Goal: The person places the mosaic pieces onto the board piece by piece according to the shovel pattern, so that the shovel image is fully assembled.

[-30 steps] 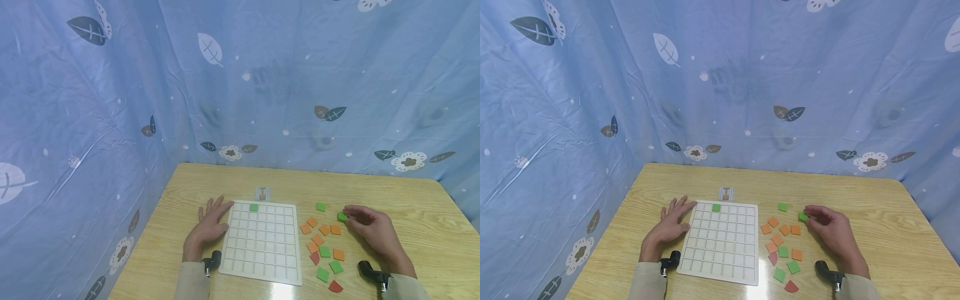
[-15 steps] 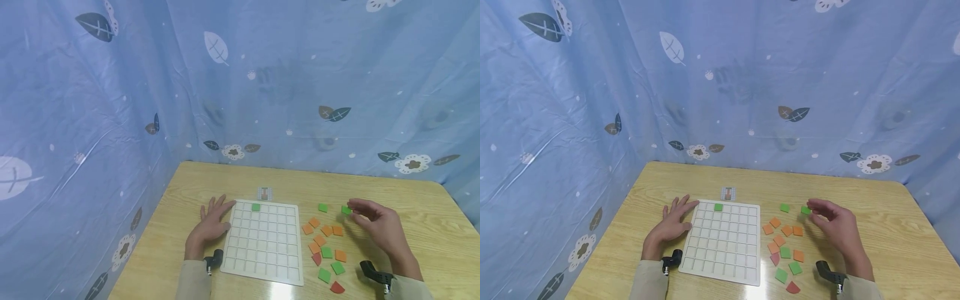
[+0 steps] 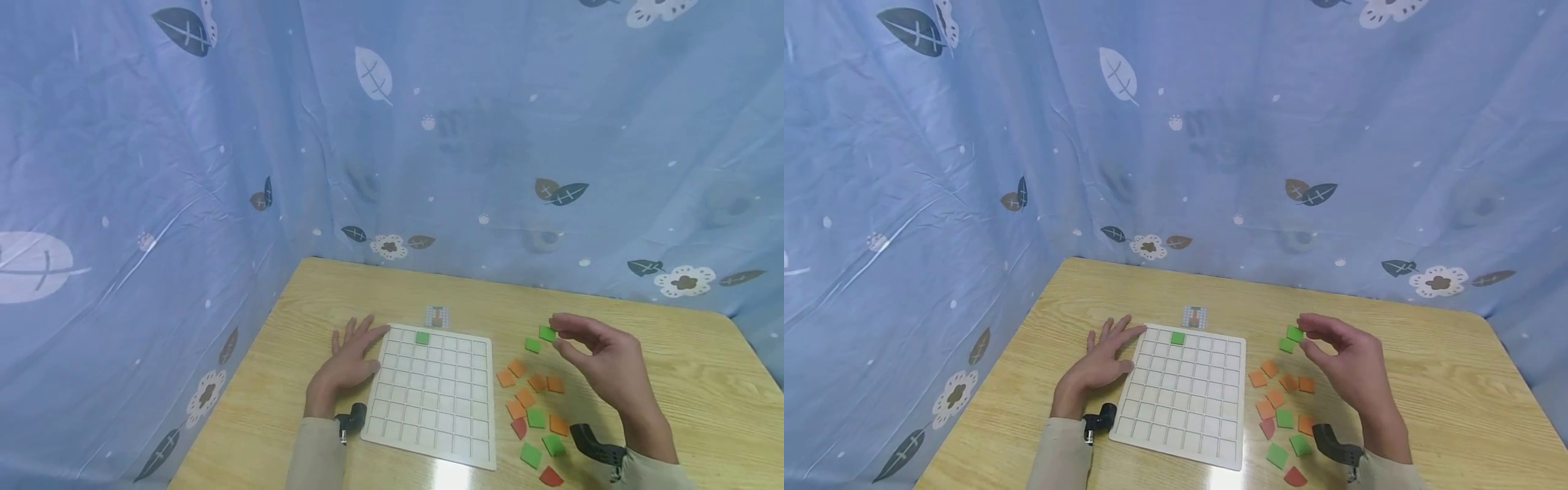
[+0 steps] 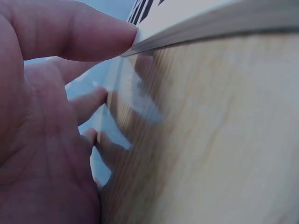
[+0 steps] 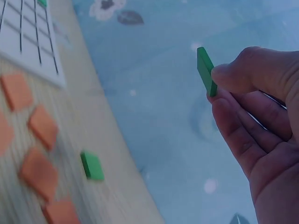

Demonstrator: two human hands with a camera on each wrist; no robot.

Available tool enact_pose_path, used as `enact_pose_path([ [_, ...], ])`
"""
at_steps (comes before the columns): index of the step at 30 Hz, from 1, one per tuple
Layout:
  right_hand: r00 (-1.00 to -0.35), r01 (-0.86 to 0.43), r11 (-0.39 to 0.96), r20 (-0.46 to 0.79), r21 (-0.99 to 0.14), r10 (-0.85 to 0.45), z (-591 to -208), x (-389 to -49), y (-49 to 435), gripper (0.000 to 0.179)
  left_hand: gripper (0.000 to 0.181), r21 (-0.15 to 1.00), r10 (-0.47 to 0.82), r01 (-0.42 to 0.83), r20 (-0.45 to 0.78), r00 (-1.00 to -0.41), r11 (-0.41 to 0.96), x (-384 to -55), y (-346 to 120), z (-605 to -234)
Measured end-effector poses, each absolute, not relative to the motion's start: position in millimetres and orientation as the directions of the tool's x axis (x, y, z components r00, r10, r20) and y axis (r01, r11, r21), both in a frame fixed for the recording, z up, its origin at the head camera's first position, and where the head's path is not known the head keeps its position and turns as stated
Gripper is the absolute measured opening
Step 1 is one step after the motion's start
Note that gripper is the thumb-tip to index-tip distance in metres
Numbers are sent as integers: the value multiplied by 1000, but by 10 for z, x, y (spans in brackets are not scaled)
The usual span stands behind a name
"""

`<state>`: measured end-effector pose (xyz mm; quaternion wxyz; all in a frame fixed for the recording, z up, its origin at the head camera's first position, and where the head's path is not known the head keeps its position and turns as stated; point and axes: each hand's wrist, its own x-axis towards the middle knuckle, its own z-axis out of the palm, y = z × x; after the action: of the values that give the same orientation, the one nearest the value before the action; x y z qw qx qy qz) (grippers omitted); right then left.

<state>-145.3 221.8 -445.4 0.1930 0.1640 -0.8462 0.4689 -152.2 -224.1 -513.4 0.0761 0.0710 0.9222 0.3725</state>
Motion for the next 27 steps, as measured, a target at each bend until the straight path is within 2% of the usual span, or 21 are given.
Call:
enact_pose_path([
  [7, -863, -491, 494, 480, -718, -159, -4417, -1593, 1927, 42, 84, 696, 184, 69, -92, -979, 715, -1532, -2235, -5134],
  [27, -911, -406, 392, 333, -825, -243, -4547, -1874, 1253, 37, 84, 710, 182, 61, -95, -979, 701, -1514, -2220, -5099],
])
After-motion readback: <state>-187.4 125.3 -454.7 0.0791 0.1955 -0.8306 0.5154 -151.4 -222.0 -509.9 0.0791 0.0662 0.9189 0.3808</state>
